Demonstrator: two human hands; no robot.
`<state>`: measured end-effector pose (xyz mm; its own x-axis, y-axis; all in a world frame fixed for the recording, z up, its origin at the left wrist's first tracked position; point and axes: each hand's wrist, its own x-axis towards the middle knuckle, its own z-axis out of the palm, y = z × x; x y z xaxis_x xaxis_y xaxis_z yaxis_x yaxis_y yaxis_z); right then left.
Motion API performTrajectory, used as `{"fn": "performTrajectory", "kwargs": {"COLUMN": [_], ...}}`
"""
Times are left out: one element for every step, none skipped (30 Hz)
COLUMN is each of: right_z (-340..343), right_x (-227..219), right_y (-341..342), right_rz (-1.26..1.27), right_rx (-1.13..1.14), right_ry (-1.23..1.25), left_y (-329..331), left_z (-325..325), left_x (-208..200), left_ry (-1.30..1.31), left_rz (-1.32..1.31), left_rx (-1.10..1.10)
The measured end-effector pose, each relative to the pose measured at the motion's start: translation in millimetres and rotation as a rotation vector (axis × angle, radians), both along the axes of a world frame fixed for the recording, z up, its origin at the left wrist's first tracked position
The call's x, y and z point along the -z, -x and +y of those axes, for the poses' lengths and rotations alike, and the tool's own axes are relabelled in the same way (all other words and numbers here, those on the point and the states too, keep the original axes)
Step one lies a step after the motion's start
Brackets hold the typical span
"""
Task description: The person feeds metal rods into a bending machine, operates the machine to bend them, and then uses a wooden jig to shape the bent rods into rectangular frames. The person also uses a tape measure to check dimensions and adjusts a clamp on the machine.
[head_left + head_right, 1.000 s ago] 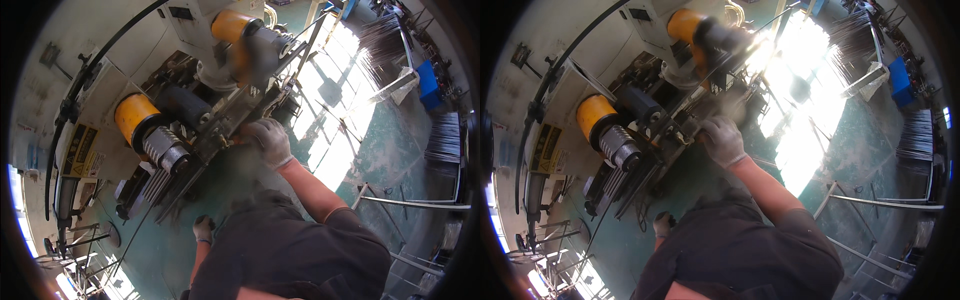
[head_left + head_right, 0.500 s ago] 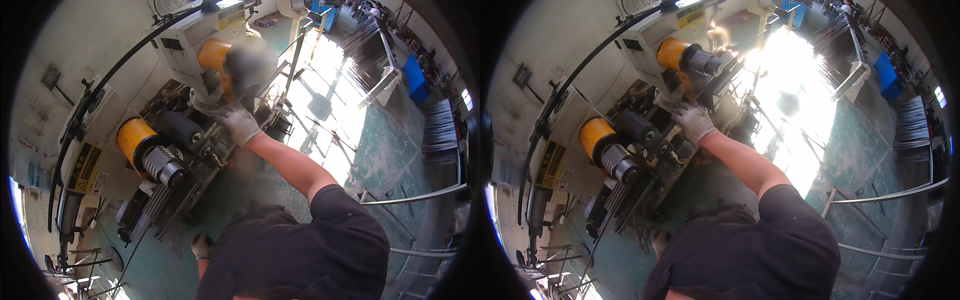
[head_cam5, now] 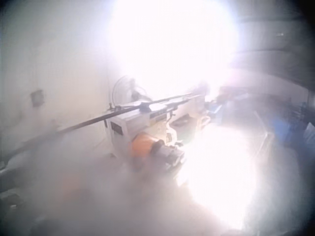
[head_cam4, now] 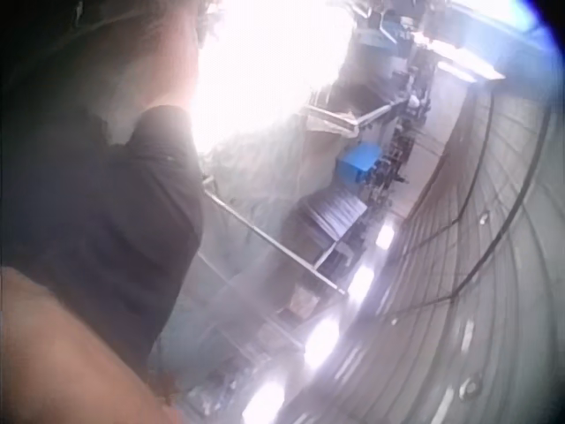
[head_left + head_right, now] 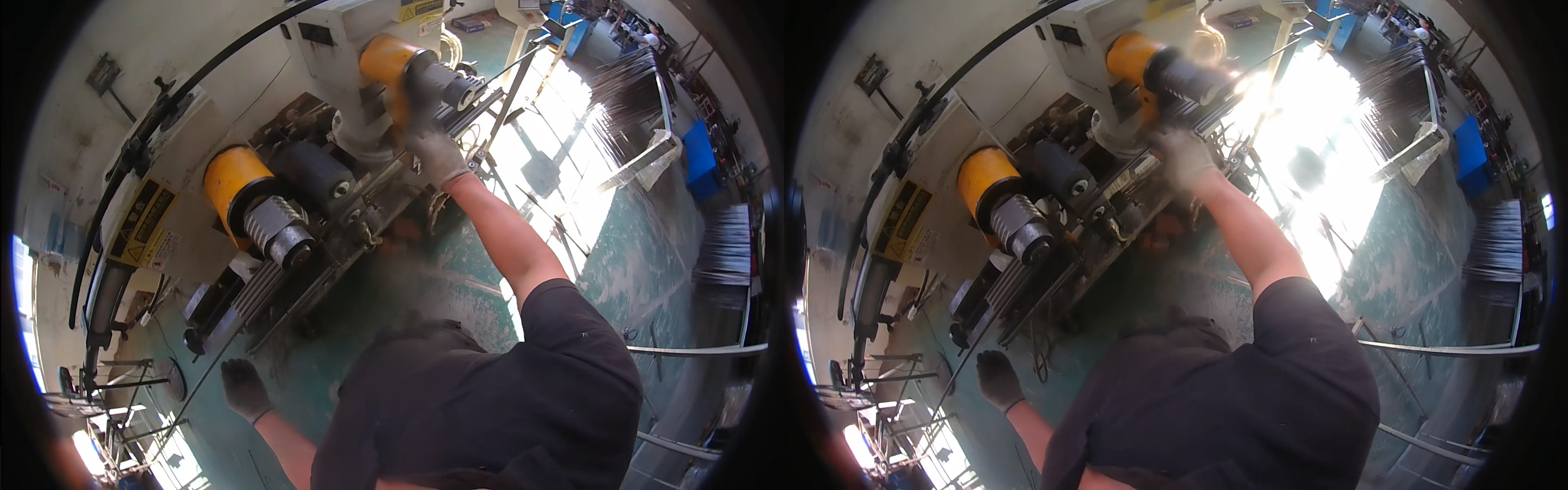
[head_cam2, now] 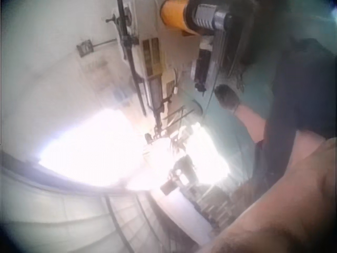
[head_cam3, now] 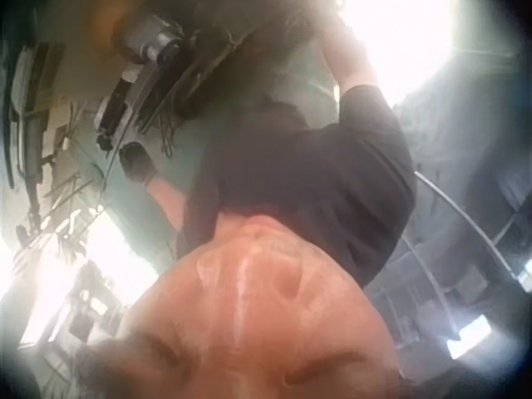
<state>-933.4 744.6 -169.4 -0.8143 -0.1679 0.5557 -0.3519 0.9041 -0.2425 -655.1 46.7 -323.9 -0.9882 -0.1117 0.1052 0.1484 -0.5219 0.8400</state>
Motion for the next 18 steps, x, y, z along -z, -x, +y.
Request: {"fn": "performTrajectory", "kwargs": {"right_z": [2,13,20,23,24,28,17,15,5,0,-11,-28,-36,-41,-60,-59,-55,-51], "right_x": [0,-1,-1,2,7,12,11,14,18,19,15,5,8,12,6,10,16,23], "right_y": [6,8,11,16,20,23,27,24,26,26,18,6,-2,-6,-17,-19,-14,-9], "right_rz": [-0.002,-0.007,-0.027,-0.040,-0.055,-0.069,-0.079,-0.073,-0.060,-0.072,-0.012,0.133,0.110,0.147,0.133,0.163,0.193,0.206], "right_rx": [-0.015,-0.007,-0.011,-0.018,-0.027,-0.027,-0.037,0.017,0.036,0.025,-0.046,-0.145,-0.148,-0.181,-0.190,-0.187,-0.161,-0.160], "right_ry": [0.012,0.023,0.009,0.003,-0.001,-0.004,-0.006,-0.046,-0.077,-0.039,-0.030,-0.027,-0.038,-0.113,-0.108,-0.138,-0.174,-0.175], "left_y": [-1,8,11,16,19,27,21,26,22,22,22,26,35,39,37,49,55,55], "left_z": [-3,-5,-6,-6,-5,-2,-4,-1,1,9,23,40,57,64,71,86,105,121], "left_x": [-12,-28,-42,-51,-60,-70,-75,-79,-83,-80,-81,-82,-83,-83,-81,-103,-133,-158], "left_ry": [-0.099,-0.181,-0.216,-0.209,-0.193,-0.171,-0.136,-0.034,0.049,0.724,1.346,1.621,1.551,0.837,0.120,-0.180,-0.347,-0.452], "left_rz": [-0.035,-0.073,-0.112,-0.124,-0.144,-0.161,-0.166,-0.179,-0.192,-0.195,-0.215,-0.194,-0.234,-0.177,-0.075,-0.154,-0.281,-0.351], "left_rx": [-0.048,-0.100,-0.166,-0.201,-0.246,-0.270,-0.317,-0.336,-0.377,-0.412,-0.474,-0.514,-0.492,-0.449,-0.477,-0.522,-0.585,-0.635]}}
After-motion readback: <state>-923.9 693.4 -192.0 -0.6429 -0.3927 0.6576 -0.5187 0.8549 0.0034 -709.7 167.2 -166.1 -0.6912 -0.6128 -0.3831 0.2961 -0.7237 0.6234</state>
